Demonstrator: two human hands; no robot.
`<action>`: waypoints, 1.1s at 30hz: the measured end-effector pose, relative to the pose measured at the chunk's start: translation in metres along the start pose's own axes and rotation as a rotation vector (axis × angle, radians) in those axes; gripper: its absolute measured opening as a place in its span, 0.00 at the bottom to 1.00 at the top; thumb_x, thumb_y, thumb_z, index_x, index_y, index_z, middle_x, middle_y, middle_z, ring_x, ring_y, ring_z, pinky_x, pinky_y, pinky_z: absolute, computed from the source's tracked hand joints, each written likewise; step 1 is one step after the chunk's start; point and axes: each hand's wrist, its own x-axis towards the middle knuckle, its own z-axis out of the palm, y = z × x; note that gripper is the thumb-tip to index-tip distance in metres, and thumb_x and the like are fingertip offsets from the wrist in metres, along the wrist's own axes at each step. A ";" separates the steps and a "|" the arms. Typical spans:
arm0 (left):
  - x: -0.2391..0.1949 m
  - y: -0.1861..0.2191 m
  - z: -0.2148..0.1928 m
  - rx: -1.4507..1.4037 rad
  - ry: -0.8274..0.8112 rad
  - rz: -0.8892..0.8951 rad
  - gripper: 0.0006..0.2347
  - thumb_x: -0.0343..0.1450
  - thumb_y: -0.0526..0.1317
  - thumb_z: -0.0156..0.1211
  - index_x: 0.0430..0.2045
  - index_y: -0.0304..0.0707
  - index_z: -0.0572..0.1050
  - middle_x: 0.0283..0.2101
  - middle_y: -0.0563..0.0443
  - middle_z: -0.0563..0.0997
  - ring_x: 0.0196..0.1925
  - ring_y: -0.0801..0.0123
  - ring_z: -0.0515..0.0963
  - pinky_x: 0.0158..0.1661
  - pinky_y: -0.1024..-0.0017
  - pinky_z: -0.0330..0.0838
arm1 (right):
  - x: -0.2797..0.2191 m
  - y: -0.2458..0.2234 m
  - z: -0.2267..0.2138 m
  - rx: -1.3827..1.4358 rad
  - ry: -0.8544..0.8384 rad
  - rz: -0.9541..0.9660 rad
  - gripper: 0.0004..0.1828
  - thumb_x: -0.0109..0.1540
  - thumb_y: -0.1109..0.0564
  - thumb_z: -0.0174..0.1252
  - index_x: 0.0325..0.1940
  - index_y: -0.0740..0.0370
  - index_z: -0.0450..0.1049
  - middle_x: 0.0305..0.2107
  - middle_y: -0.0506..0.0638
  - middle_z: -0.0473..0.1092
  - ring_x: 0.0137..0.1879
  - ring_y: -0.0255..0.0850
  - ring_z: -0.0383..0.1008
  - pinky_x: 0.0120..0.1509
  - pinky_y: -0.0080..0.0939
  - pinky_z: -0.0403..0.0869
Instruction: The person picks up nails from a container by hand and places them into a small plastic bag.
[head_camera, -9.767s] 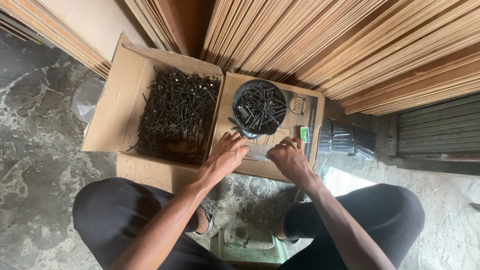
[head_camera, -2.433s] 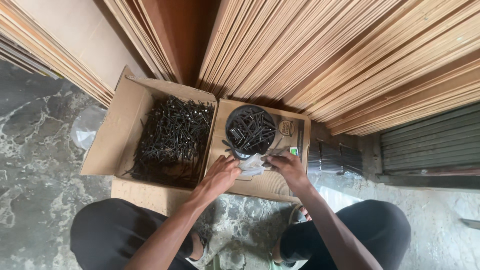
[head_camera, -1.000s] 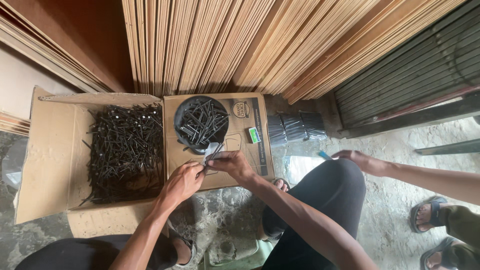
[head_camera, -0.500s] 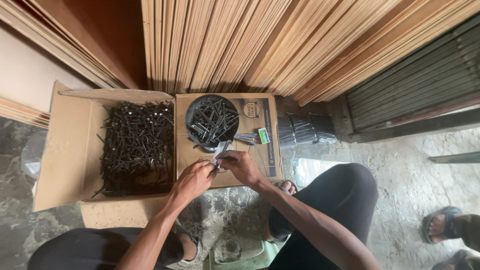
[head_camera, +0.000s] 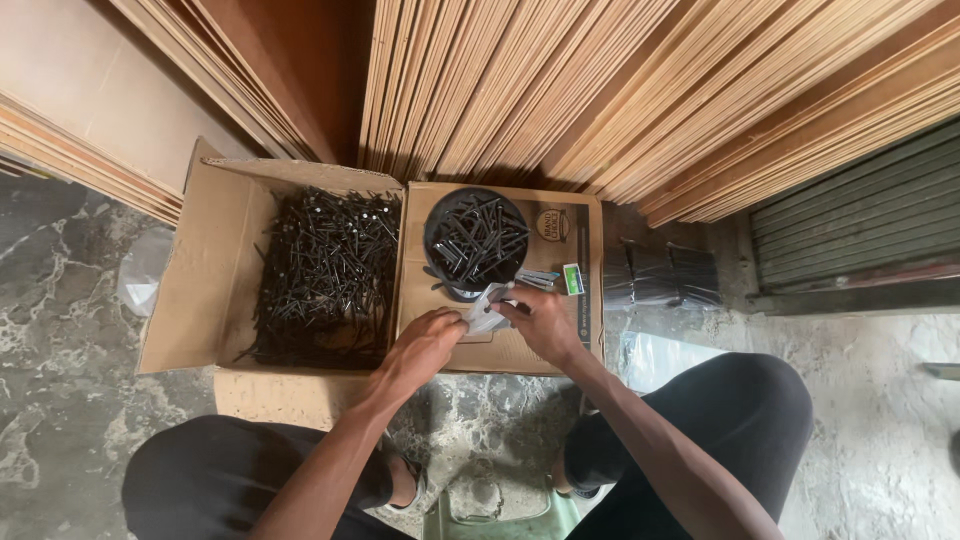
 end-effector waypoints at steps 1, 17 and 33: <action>0.000 0.001 -0.001 -0.012 0.005 0.008 0.03 0.62 0.32 0.49 0.18 0.39 0.70 0.26 0.50 0.72 0.36 0.59 0.72 0.38 0.70 0.67 | 0.002 0.007 0.001 -0.189 -0.049 -0.086 0.07 0.54 0.56 0.60 0.36 0.54 0.77 0.27 0.49 0.75 0.28 0.40 0.75 0.31 0.35 0.75; 0.000 -0.009 0.012 0.384 0.153 -0.049 0.03 0.63 0.32 0.56 0.23 0.35 0.77 0.44 0.39 0.73 0.51 0.55 0.68 0.44 0.62 0.64 | -0.011 -0.001 -0.003 -0.867 -0.409 -0.243 0.13 0.62 0.58 0.43 0.47 0.50 0.70 0.37 0.50 0.72 0.38 0.50 0.75 0.36 0.49 0.74; 0.004 -0.006 0.019 0.323 0.040 -0.114 0.04 0.58 0.30 0.56 0.19 0.40 0.77 0.35 0.49 0.76 0.46 0.62 0.69 0.36 0.67 0.67 | -0.001 0.053 0.012 -0.987 -0.474 -0.120 0.16 0.61 0.62 0.39 0.36 0.50 0.73 0.34 0.49 0.70 0.35 0.46 0.75 0.33 0.43 0.74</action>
